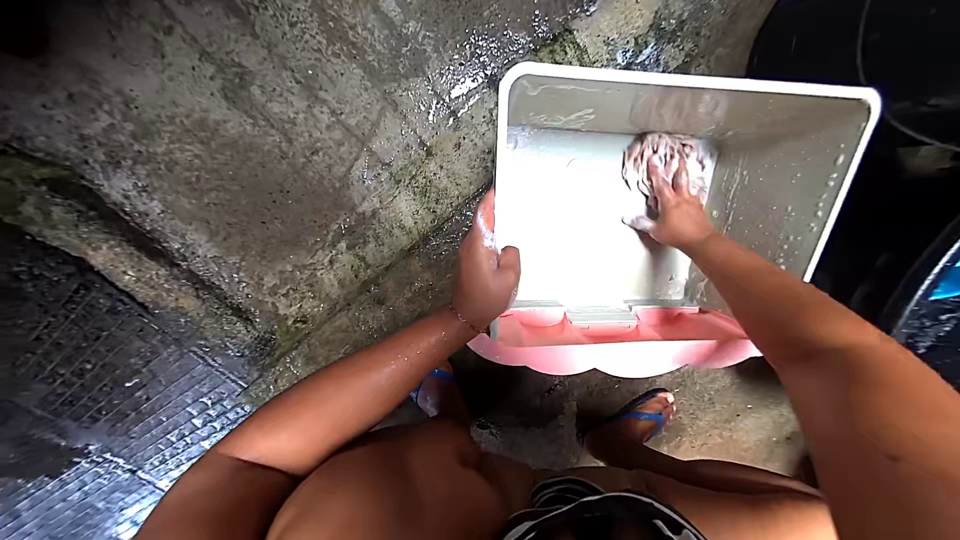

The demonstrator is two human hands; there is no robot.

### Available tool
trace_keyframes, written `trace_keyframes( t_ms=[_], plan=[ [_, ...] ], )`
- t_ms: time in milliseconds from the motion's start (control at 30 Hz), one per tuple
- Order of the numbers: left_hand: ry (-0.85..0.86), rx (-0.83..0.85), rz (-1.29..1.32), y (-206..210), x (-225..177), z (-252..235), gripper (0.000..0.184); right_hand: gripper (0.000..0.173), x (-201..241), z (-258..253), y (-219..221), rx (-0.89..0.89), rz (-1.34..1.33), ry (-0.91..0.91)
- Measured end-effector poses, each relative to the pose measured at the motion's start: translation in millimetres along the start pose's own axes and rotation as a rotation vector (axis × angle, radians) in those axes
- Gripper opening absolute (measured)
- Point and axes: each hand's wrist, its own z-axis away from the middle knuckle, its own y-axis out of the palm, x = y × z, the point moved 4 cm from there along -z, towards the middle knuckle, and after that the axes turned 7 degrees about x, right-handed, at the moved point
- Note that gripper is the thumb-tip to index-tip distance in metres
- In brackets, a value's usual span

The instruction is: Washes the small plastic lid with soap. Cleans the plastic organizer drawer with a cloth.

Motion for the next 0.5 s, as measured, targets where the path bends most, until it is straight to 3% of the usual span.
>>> trace_keyframes(
  t_ms=[67,133,200,333,433,500],
  plan=[
    [0.014,-0.022,0.020,4,3,-1,0.075,0.082,31,-18,20,-0.087,-0.082,0.021],
    [0.041,-0.036,0.045,5,4,-4,0.074,0.059,75,-19,33,-0.182,-0.089,-0.052],
    [0.057,-0.052,0.052,6,3,-3,0.074,0.052,111,-6,36,-0.137,-0.156,-0.151],
    [0.083,-0.074,0.065,8,1,-4,0.074,0.033,156,24,17,0.273,-0.550,-0.108],
    [0.079,-0.097,0.062,9,-2,-1,0.073,0.020,204,83,17,0.650,-0.781,-0.261],
    [0.081,-0.107,0.051,8,-3,-1,0.073,0.033,224,119,34,0.902,-0.683,-0.439]
  ],
)
